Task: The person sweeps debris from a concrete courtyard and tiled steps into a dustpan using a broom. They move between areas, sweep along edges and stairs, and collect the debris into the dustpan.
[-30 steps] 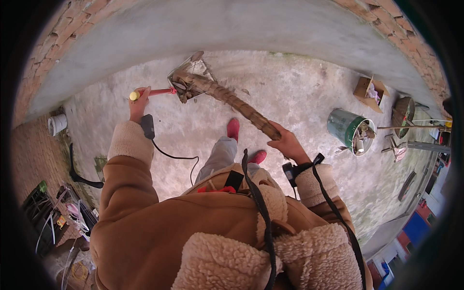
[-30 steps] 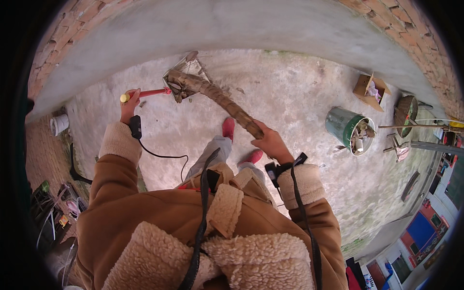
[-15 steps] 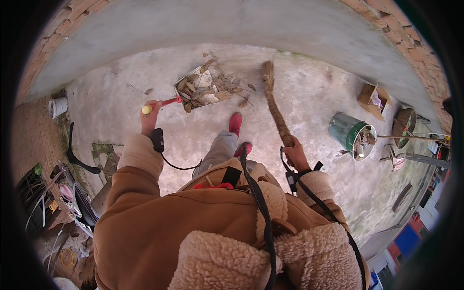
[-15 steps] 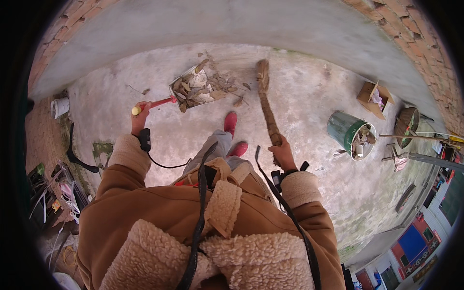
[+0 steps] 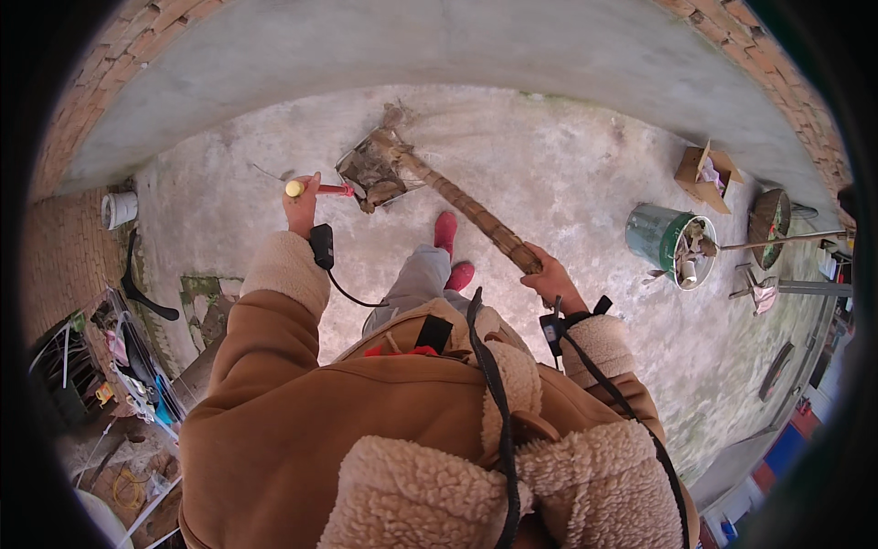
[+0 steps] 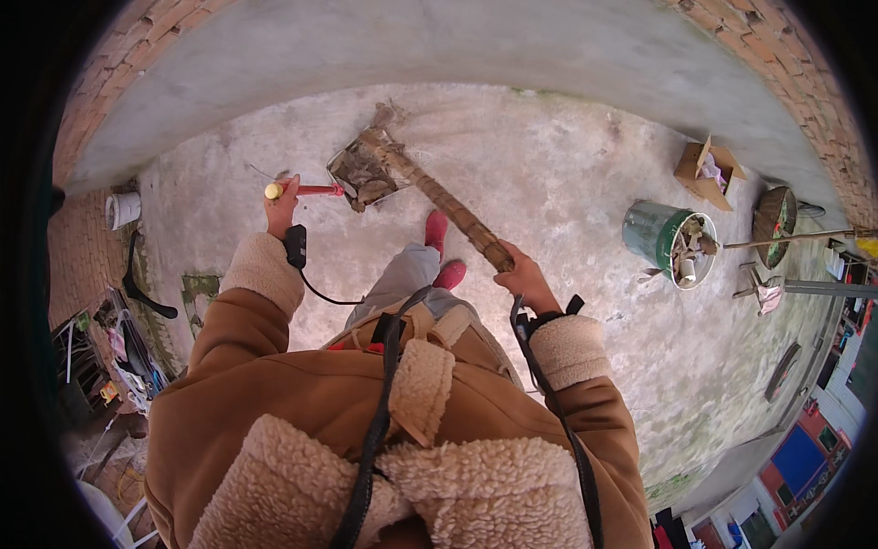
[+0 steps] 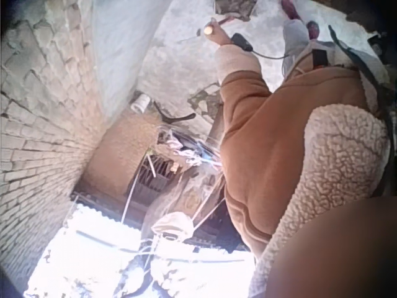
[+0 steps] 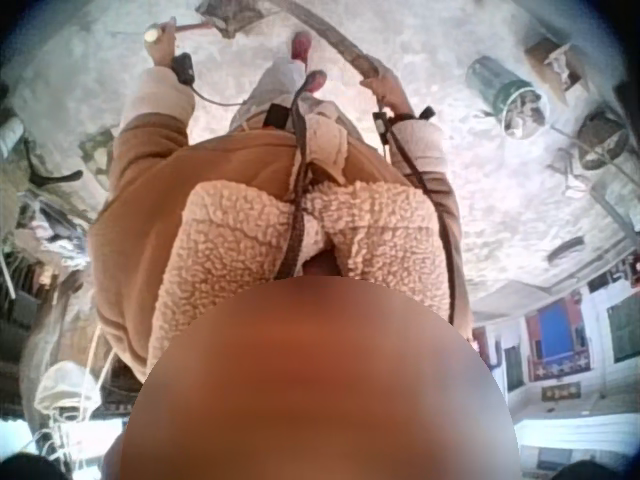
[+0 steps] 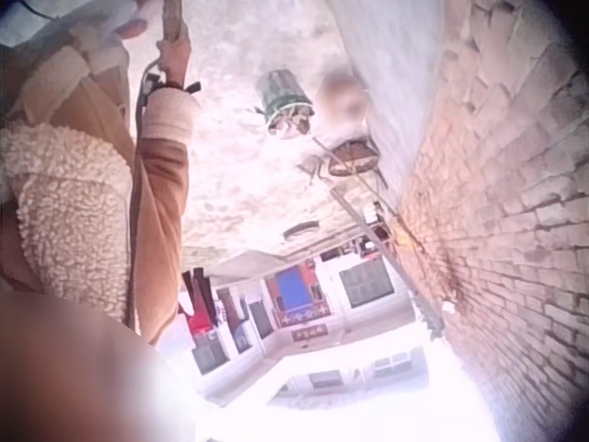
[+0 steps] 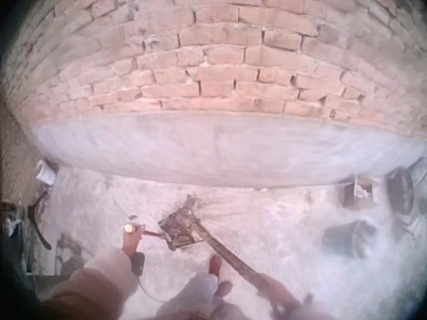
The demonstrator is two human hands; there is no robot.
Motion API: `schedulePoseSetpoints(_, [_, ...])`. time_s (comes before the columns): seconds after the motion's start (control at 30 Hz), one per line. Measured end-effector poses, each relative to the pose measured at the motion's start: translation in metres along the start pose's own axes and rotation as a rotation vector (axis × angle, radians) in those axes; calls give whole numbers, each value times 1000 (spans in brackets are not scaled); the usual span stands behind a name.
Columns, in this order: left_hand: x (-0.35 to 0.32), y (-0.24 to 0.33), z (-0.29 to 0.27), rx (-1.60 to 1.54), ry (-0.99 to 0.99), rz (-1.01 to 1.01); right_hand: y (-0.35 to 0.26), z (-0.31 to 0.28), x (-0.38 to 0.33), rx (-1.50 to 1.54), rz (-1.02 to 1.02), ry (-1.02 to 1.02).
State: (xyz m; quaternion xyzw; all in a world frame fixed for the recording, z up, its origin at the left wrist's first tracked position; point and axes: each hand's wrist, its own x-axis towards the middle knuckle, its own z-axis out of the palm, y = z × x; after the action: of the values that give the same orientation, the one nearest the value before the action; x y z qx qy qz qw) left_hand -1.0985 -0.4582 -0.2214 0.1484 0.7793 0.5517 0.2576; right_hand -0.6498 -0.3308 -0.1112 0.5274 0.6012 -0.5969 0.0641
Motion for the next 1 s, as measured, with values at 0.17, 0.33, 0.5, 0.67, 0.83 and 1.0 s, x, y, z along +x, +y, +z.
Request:
schedulePoseSetpoints(0.17, [-13, 12, -24, -35, 69, -74, 23, -32, -41, 9, 95, 213])
schedulePoseSetpoints(0.33, [17, 21, -51, -53, 91, -64, 22, -38, -41, 398, 234, 398])
schedulePoseSetpoints(0.5, [80, 16, -60, -22, 79, -50, -1, -24, 31, 558, 276, 503])
schedulePoseSetpoints(0.67, [174, 23, -70, 18, -6, -67, -48, 51, 129, 199, 307, 403])
schedulePoseSetpoints(0.83, [244, 19, -72, 49, -32, 33, -117, 147, 187, -310, 68, 149])
schedulePoseSetpoints(1.0, [282, 15, -86, 51, -53, -39, -162, 151, 177, -163, 13, 49])
